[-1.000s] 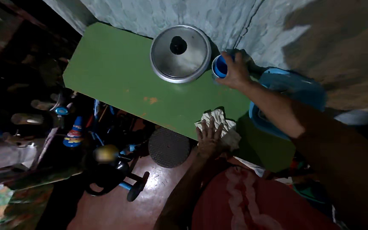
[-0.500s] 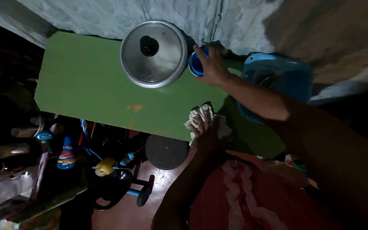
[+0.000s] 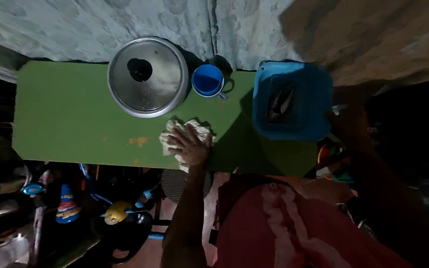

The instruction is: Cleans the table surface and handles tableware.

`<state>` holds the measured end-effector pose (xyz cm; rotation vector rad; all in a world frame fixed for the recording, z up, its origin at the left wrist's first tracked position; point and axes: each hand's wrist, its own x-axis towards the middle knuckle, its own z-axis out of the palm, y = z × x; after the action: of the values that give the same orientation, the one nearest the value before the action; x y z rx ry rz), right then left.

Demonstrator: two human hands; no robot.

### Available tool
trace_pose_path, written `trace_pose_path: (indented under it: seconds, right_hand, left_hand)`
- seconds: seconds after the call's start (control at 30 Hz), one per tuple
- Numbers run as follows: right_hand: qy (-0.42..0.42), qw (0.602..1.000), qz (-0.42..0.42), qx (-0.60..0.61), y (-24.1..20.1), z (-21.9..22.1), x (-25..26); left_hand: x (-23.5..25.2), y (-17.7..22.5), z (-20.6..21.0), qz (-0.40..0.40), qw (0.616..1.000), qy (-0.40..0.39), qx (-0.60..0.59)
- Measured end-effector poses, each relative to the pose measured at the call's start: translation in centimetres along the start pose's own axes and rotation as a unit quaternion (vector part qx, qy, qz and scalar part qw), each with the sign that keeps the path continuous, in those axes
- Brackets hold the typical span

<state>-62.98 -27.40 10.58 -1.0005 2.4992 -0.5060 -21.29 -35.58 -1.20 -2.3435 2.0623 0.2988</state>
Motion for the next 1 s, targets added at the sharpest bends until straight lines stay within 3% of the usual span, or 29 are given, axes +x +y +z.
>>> trace_pose_path:
  seconds: [0.07,0.17,0.27,0.37,0.5,0.6,0.8,1.0]
  right_hand:
    - [-0.083,0.99,0.088,0.067,1.8,0.9,0.0]
    - [-0.158,0.972,0.108,0.133,3.2,2.2,0.4]
    - [-0.165,0.968,0.108,0.152,3.6,2.5,0.4]
    - [-0.161,0.975,0.109,0.111,3.1,1.4,-0.3]
    - [-0.13,0.979,0.124,0.095,5.3,-0.4,-1.4]
    - [-0.098,0.98,0.134,0.108,8.3,-1.9,-2.6]
    - [-0.051,0.963,0.189,0.183,12.0,-5.3,-6.1]
    - [0.016,0.952,0.225,0.207,15.1,-7.1,-10.0]
  left_hand:
    - [-2.1,3.8,0.0,0.043,0.997,-0.058,-0.001]
    - [-5.4,7.5,-0.7,0.132,0.978,-0.16,-0.027]
    - [-8.7,7.3,-0.5,0.253,0.958,-0.133,-0.022]
    - [-10.0,6.5,-1.4,0.293,0.946,-0.139,-0.001]
    - [-8.6,7.7,0.9,0.308,0.945,-0.107,0.008]
    - [-5.8,11.3,1.6,0.298,0.945,-0.131,0.043]
    - [1.0,18.0,2.0,0.321,0.945,-0.07,-0.004]
    - [4.8,24.8,1.5,0.242,0.967,-0.075,-0.022]
